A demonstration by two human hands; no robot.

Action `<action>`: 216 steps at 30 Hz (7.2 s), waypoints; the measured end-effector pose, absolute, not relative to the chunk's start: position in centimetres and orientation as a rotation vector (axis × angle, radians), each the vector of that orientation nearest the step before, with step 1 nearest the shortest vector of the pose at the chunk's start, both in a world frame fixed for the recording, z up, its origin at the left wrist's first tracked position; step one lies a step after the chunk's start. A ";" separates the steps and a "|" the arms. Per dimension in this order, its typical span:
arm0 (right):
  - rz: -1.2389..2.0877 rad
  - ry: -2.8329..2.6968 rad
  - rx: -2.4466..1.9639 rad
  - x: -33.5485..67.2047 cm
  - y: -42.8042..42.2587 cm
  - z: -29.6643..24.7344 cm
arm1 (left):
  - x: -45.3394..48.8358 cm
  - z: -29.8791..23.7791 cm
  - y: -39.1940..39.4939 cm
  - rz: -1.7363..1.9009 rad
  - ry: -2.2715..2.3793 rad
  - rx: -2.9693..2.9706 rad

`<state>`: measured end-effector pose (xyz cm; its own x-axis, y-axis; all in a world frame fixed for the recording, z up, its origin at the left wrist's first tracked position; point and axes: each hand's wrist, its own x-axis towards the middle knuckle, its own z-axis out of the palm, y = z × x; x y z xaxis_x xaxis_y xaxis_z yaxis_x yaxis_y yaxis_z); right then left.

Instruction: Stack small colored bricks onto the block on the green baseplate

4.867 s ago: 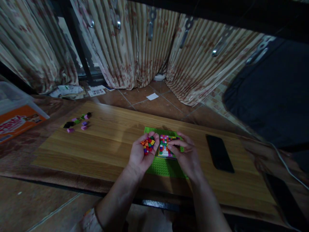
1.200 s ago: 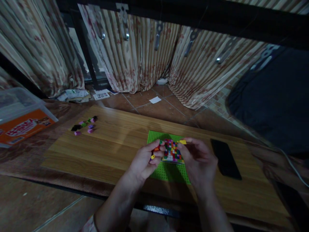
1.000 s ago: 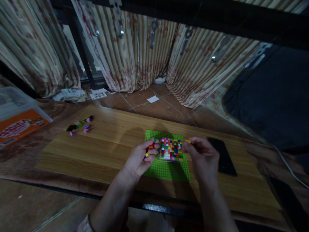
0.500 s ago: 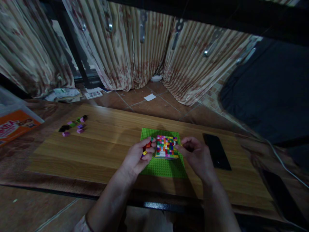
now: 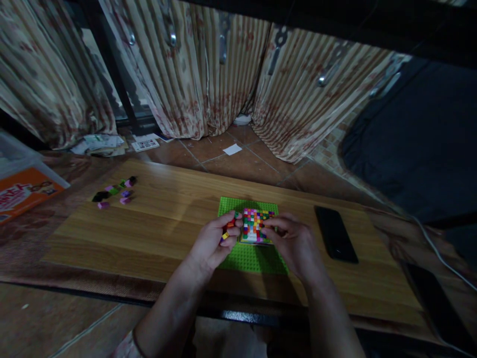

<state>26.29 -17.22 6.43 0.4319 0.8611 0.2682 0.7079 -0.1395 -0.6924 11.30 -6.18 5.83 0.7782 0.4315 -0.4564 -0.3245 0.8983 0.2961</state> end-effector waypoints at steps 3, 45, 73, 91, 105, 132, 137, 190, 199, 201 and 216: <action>0.233 -1.387 -1.845 26.6 -17.4 6.2 | 11.3 6.0 -6.3 0.411 0.536 0.194; 0.065 -1.622 -1.808 25.3 -16.3 6.8 | 11.6 6.4 -6.6 0.408 0.587 0.180; 0.269 -1.340 -1.555 22.2 -15.8 7.1 | 10.5 7.0 -6.9 0.321 0.521 0.456; 0.363 -0.634 -1.511 27.2 -17.8 5.4 | 10.6 6.8 -5.9 0.366 0.558 0.220; 0.182 -1.135 -1.698 26.3 -18.2 4.8 | 10.7 6.9 -5.9 0.372 0.571 0.225; 0.106 -1.140 -1.799 26.6 -18.1 4.6 | 10.6 6.6 -5.8 0.396 0.558 0.246; 0.079 -1.186 -1.836 26.6 -18.1 4.3 | 10.6 6.5 -5.8 0.395 0.557 0.258; 0.035 -1.591 -1.604 19.4 -16.5 6.8 | 12.0 6.1 -7.3 0.559 0.688 0.336; 0.219 -0.809 -1.493 22.1 -17.2 6.2 | 11.4 6.3 -6.9 0.446 0.604 0.294; 0.251 -0.726 -1.459 23.3 -17.3 6.0 | 11.3 6.3 -6.8 0.442 0.602 0.306; 0.318 -1.019 -1.491 21.9 -16.8 6.2 | 11.5 7.4 -8.2 0.427 0.512 0.701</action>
